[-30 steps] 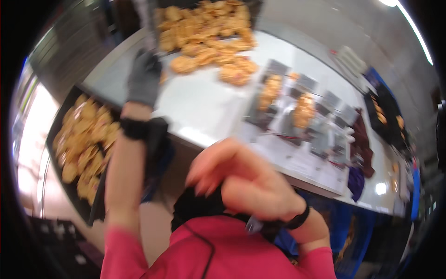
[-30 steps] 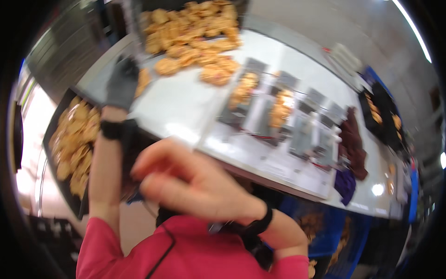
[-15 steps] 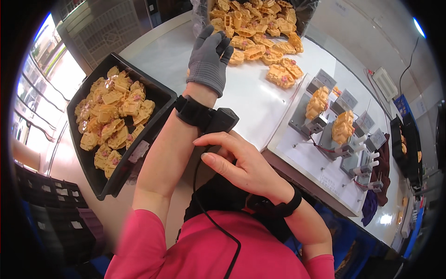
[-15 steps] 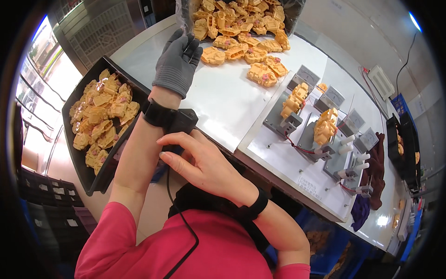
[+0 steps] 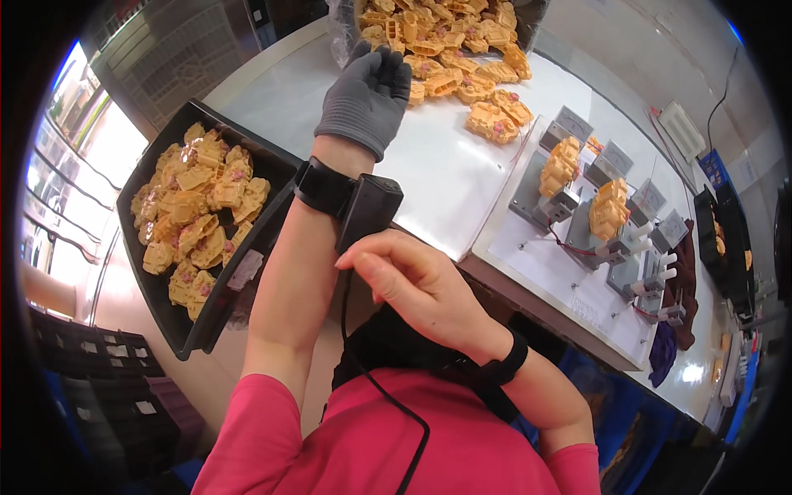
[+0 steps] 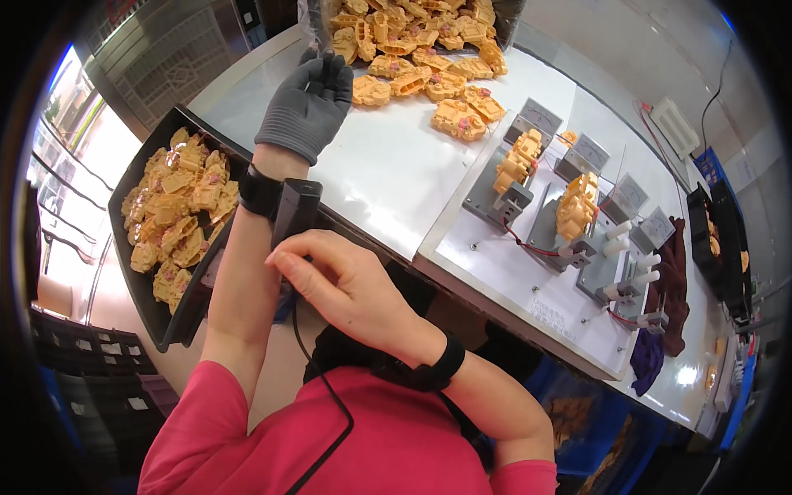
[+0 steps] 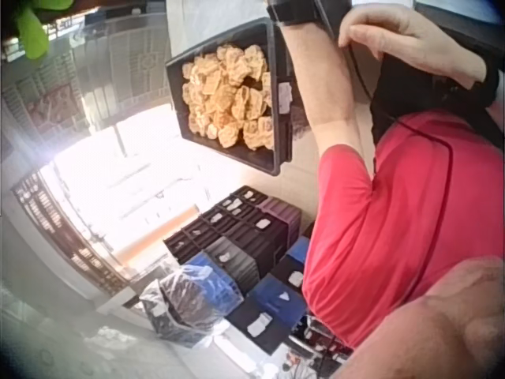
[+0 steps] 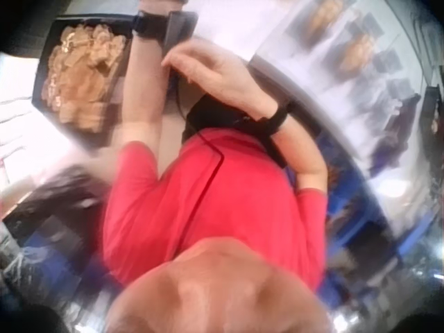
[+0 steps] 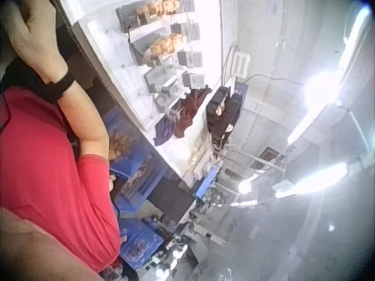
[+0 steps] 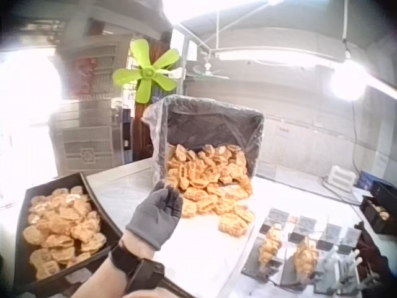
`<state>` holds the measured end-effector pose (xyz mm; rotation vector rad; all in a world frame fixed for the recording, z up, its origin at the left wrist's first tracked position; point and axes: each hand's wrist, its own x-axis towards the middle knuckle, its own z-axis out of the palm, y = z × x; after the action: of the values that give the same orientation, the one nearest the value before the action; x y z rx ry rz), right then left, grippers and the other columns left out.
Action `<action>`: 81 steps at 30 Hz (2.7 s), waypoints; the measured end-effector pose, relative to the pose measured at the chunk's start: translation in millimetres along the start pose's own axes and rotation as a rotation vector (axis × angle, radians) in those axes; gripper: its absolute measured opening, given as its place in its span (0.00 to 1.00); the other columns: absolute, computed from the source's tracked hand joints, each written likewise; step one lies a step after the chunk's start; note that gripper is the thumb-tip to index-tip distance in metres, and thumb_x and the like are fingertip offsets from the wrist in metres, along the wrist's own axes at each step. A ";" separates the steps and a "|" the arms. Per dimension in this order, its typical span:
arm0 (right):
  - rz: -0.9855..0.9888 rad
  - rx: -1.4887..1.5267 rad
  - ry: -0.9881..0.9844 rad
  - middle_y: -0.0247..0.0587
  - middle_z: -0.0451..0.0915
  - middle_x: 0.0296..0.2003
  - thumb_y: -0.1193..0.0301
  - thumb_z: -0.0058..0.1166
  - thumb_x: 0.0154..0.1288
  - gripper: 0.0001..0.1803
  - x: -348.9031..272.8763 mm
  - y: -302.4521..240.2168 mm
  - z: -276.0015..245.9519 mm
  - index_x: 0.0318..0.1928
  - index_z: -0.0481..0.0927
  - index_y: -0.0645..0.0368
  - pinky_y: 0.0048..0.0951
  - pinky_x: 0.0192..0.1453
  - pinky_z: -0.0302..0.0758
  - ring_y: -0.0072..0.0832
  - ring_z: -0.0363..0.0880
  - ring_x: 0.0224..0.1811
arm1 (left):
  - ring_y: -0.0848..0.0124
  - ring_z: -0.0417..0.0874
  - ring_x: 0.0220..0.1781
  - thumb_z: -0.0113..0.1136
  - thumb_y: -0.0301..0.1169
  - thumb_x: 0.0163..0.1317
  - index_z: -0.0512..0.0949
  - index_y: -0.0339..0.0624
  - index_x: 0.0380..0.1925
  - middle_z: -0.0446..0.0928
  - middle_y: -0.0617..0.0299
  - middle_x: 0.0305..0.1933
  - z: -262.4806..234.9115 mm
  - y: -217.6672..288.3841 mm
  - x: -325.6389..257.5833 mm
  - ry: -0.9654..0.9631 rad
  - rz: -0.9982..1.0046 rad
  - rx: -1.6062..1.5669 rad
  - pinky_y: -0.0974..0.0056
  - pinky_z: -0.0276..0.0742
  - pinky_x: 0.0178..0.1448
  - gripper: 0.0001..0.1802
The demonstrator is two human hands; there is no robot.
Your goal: The person repeatedly places yellow plastic electronic housings onto a multi-station testing rig, presses a lever to engage the test, and then removes the components. They handle the components one at a time, moving them between the rig and nearby trays. The person also briefly wipes the work surface with a cloth.
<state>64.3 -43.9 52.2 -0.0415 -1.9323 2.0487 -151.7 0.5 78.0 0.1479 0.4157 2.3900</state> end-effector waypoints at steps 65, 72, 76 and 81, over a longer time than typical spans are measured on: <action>-0.380 -0.290 1.262 0.32 0.68 0.33 0.68 0.42 0.78 0.09 -212.3 -24.2 -149.7 0.43 0.72 0.59 0.24 0.41 0.62 0.20 0.62 0.34 | 0.71 0.83 0.41 0.66 0.40 0.56 0.76 0.40 0.51 0.82 0.57 0.42 -88.3 69.5 55.0 -0.067 -0.198 1.828 0.64 0.81 0.44 0.25; -0.394 -0.102 1.301 0.32 0.71 0.35 0.68 0.43 0.78 0.09 -216.9 -11.6 -157.3 0.45 0.73 0.59 0.25 0.44 0.64 0.19 0.66 0.38 | 0.67 0.80 0.44 0.62 0.40 0.64 0.69 0.41 0.57 0.78 0.56 0.45 -28.7 22.5 -53.0 -0.131 -0.448 0.558 0.58 0.80 0.49 0.25; -0.365 0.025 1.412 0.31 0.73 0.38 0.68 0.44 0.77 0.08 -203.2 -11.1 -161.3 0.48 0.74 0.57 0.24 0.49 0.67 0.18 0.69 0.41 | 0.53 0.77 0.59 0.57 0.40 0.66 0.64 0.39 0.64 0.73 0.46 0.58 4.8 -15.9 -95.3 -0.166 -0.577 0.206 0.37 0.72 0.65 0.30; -0.310 -0.107 1.356 0.30 0.73 0.43 0.70 0.48 0.76 0.13 -199.4 -11.0 -165.2 0.56 0.72 0.57 0.22 0.51 0.67 0.16 0.70 0.43 | 0.46 0.64 0.71 0.52 0.47 0.69 0.57 0.41 0.71 0.59 0.42 0.71 28.0 -58.5 -112.2 -0.285 -0.830 -0.147 0.46 0.76 0.64 0.36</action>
<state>295.1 66.0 9.6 -0.8431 -1.0351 1.1013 -24.9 -25.1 85.5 0.1982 0.1206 1.5439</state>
